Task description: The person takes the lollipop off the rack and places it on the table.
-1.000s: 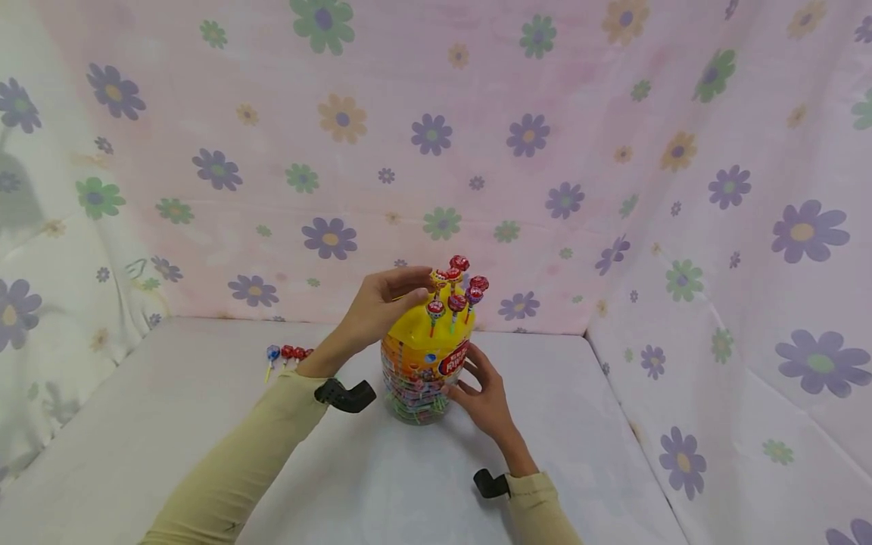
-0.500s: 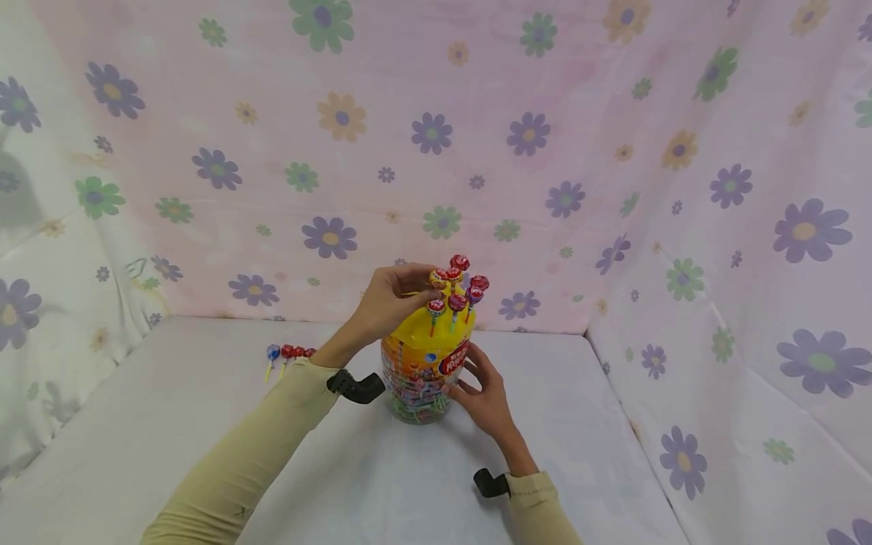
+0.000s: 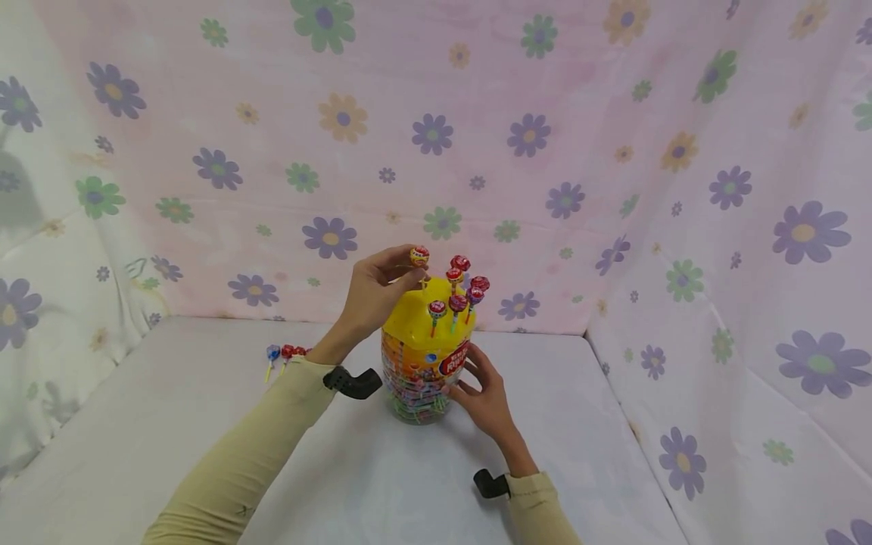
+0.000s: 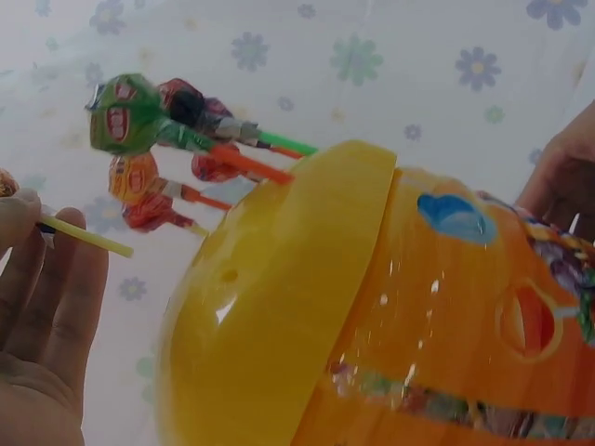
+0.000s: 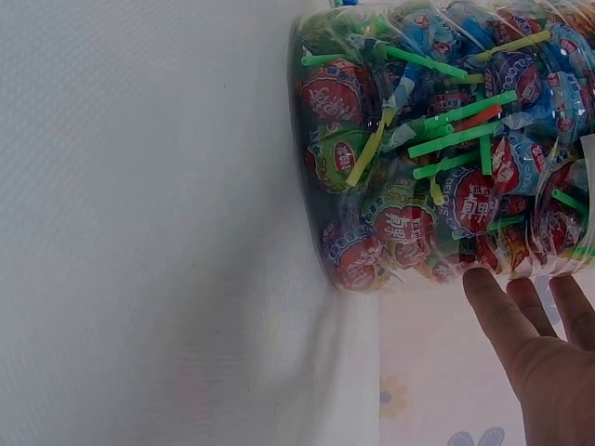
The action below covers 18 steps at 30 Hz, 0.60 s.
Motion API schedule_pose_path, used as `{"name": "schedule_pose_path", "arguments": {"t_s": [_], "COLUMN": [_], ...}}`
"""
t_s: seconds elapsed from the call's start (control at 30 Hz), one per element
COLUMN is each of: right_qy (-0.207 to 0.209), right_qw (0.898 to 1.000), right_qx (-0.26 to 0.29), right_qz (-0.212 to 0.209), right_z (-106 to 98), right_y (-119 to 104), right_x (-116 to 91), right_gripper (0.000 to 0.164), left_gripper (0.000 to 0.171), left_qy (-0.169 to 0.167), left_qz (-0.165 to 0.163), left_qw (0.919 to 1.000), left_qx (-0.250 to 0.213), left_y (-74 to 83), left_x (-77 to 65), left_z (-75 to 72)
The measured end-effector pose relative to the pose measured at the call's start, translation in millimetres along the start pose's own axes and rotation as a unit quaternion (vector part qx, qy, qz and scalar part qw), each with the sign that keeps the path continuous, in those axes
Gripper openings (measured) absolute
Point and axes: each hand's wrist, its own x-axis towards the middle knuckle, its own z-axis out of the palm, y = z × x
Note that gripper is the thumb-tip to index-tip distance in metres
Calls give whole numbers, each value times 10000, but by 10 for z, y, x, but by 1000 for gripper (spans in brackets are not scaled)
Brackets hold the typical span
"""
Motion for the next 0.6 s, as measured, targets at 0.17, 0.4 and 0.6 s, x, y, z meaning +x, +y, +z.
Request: {"name": "schedule_pose_path", "arguments": {"t_s": [0.17,0.4,0.6], "right_qy": [-5,-9,-2], "right_qw": [10000,10000,9999], "right_qx": [-23,-45,-66], "right_qz": [-7,-86,-126], "right_z": [2,5,6], "right_y": [-4,-30,-3], "right_x": [-4,-10,-9], "right_gripper": [83,84,85], "left_gripper": [38,40,39], "left_qy": [140,431,760], "left_qz": [-68,-130,-303], "left_qw": [9999,9990,9965], "left_qx": [49,-54,-176], "left_y": [-10,-122,-229], "left_x": [-54,-192,-345], "left_z": [-134,-390,-606]}}
